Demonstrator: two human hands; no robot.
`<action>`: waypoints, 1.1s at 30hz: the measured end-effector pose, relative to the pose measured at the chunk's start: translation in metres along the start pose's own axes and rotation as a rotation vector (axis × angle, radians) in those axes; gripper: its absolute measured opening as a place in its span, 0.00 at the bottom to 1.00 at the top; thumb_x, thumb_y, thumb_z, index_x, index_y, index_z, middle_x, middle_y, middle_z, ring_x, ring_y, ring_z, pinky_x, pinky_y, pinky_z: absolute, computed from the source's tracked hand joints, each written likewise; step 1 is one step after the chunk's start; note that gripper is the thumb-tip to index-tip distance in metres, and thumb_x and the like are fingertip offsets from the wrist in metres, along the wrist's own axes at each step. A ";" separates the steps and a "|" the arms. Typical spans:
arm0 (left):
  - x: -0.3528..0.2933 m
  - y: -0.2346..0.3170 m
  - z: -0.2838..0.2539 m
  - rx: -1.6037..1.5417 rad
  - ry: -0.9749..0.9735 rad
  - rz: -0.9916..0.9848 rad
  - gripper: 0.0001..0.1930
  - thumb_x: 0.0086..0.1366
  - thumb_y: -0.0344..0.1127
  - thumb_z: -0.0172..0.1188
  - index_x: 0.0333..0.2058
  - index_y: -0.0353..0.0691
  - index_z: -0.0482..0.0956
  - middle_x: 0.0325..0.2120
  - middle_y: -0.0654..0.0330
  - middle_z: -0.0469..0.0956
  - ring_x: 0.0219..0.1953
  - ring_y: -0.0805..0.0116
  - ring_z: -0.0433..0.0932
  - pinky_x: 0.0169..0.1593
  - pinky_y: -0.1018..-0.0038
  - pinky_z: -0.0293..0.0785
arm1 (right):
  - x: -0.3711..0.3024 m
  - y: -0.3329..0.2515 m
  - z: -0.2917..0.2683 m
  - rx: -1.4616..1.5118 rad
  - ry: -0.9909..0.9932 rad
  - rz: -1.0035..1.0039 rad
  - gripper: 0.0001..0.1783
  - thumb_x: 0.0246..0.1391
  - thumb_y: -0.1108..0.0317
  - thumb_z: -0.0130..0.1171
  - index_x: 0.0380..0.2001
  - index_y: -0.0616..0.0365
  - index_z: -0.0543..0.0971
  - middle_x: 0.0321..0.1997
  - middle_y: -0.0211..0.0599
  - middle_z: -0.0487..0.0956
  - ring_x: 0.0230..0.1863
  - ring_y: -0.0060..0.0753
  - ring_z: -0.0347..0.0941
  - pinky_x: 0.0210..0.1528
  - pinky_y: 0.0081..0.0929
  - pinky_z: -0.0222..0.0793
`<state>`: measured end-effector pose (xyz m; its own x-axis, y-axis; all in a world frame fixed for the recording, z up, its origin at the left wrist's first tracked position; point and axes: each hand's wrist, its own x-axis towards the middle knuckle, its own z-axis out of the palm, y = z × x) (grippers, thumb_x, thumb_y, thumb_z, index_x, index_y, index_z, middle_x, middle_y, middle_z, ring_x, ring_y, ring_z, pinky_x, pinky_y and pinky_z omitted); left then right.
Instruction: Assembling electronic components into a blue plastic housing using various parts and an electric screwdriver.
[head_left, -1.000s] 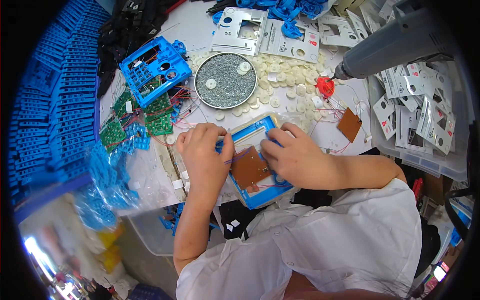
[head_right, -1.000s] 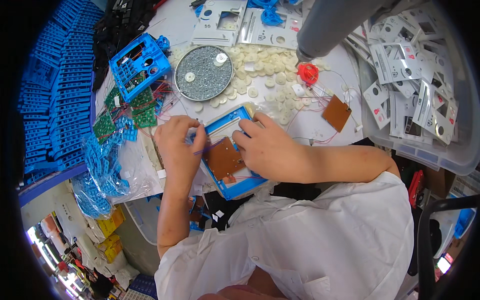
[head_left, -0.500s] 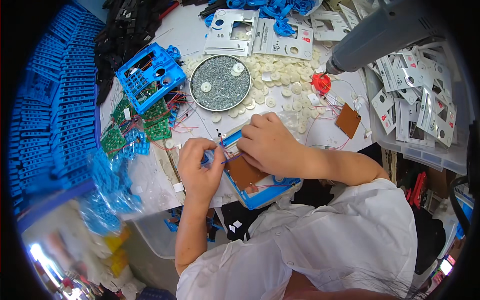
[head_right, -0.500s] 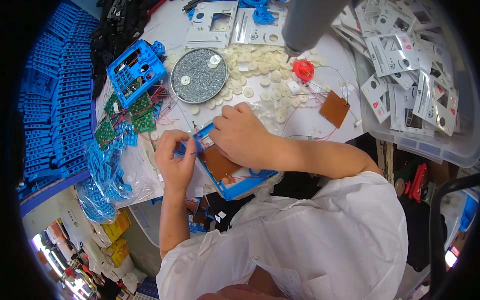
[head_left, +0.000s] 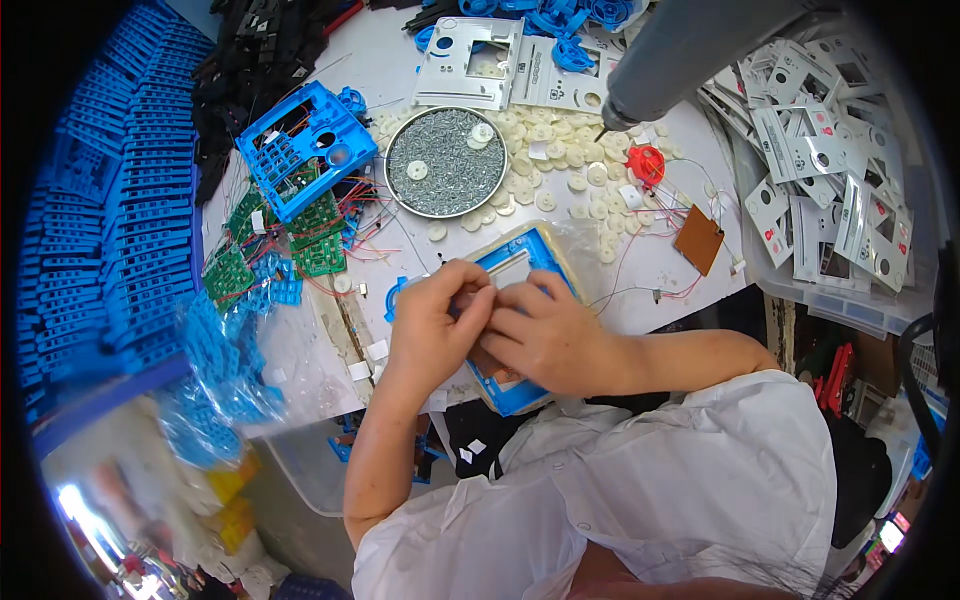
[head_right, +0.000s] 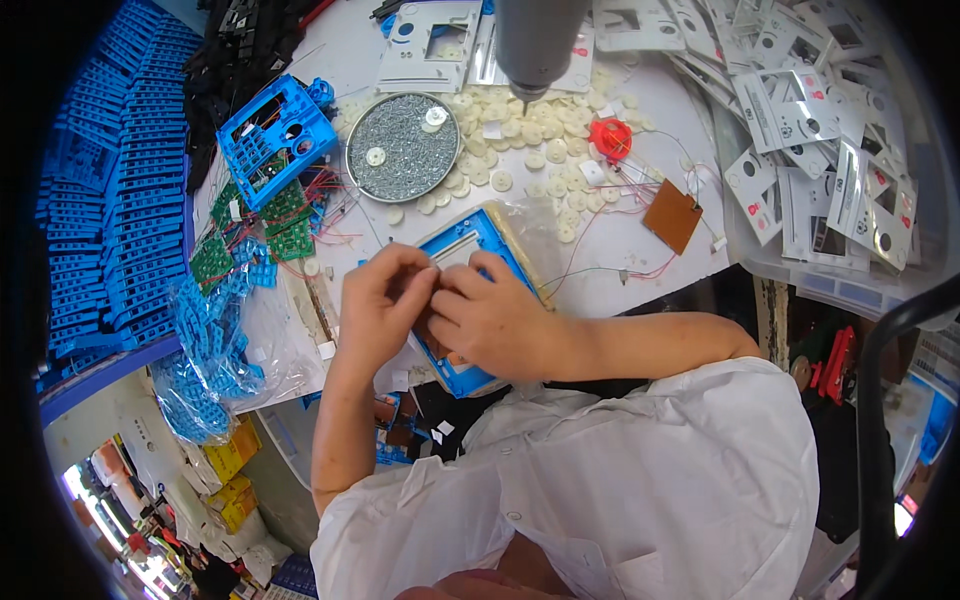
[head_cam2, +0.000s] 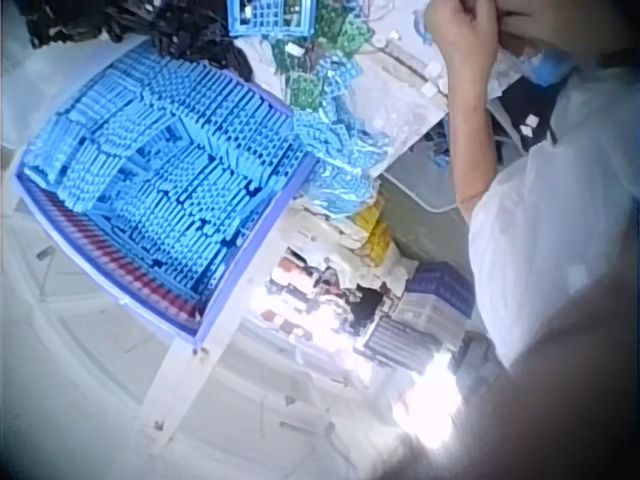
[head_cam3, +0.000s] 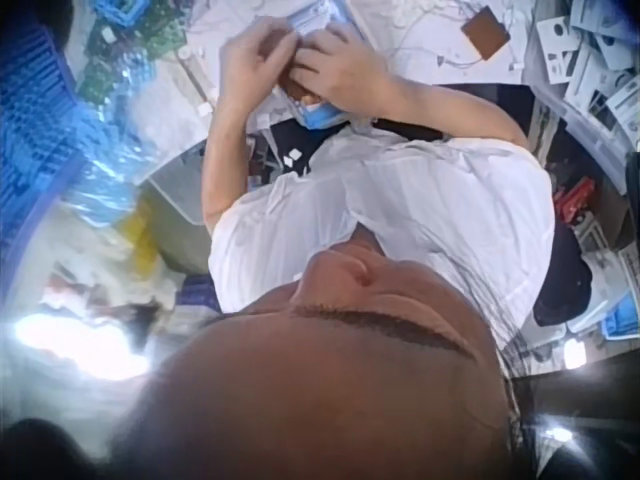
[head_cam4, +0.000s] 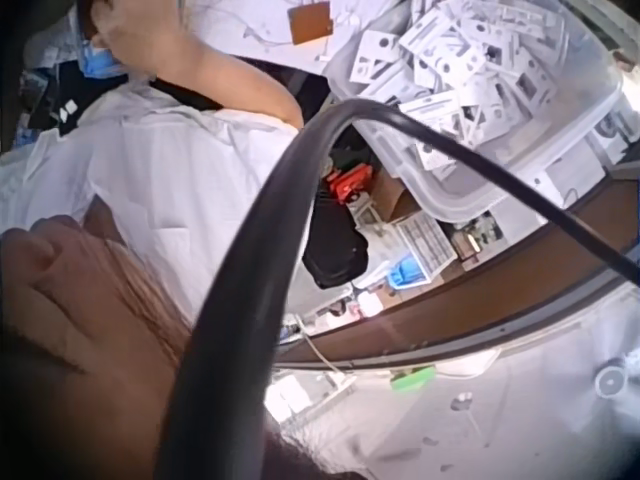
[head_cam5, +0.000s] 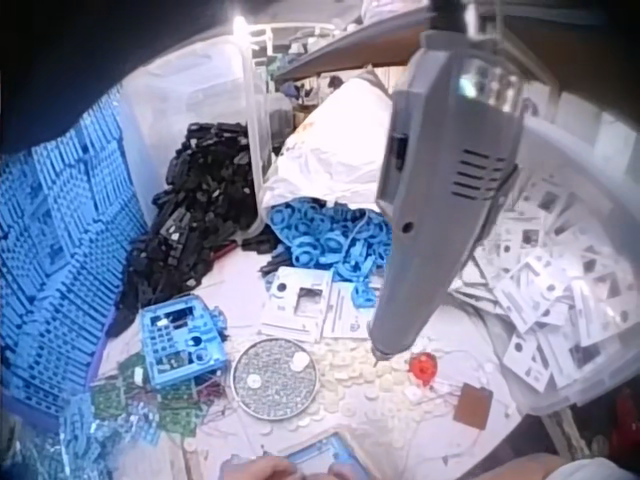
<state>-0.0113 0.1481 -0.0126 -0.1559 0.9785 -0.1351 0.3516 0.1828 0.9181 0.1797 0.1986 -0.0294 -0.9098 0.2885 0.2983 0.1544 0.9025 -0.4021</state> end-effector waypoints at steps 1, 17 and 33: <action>0.004 0.003 0.000 0.006 -0.083 -0.055 0.04 0.65 0.27 0.65 0.36 0.34 0.81 0.24 0.57 0.81 0.28 0.74 0.79 0.33 0.76 0.74 | -0.002 -0.006 0.002 -0.025 0.000 -0.008 0.16 0.51 0.63 0.62 0.44 0.52 0.83 0.48 0.31 0.78 0.56 0.38 0.70 0.59 0.48 0.63; 0.017 0.011 0.011 0.698 -0.247 0.400 0.06 0.57 0.33 0.67 0.31 0.41 0.79 0.31 0.56 0.75 0.33 0.53 0.81 0.35 0.60 0.79 | -0.044 -0.013 -0.042 0.195 0.075 0.109 0.16 0.46 0.68 0.70 0.42 0.53 0.85 0.54 0.36 0.78 0.60 0.45 0.70 0.65 0.58 0.62; 0.024 0.054 0.065 1.236 -0.629 0.272 0.11 0.53 0.34 0.71 0.35 0.38 0.85 0.35 0.53 0.77 0.38 0.54 0.84 0.37 0.65 0.84 | -0.058 0.008 -0.065 0.205 0.060 0.148 0.15 0.47 0.67 0.72 0.40 0.53 0.84 0.49 0.32 0.79 0.60 0.45 0.70 0.66 0.64 0.59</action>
<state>0.0635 0.1877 0.0093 0.3634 0.8149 -0.4514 0.9252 -0.3725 0.0724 0.2590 0.2101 0.0067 -0.8579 0.4364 0.2712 0.1975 0.7673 -0.6101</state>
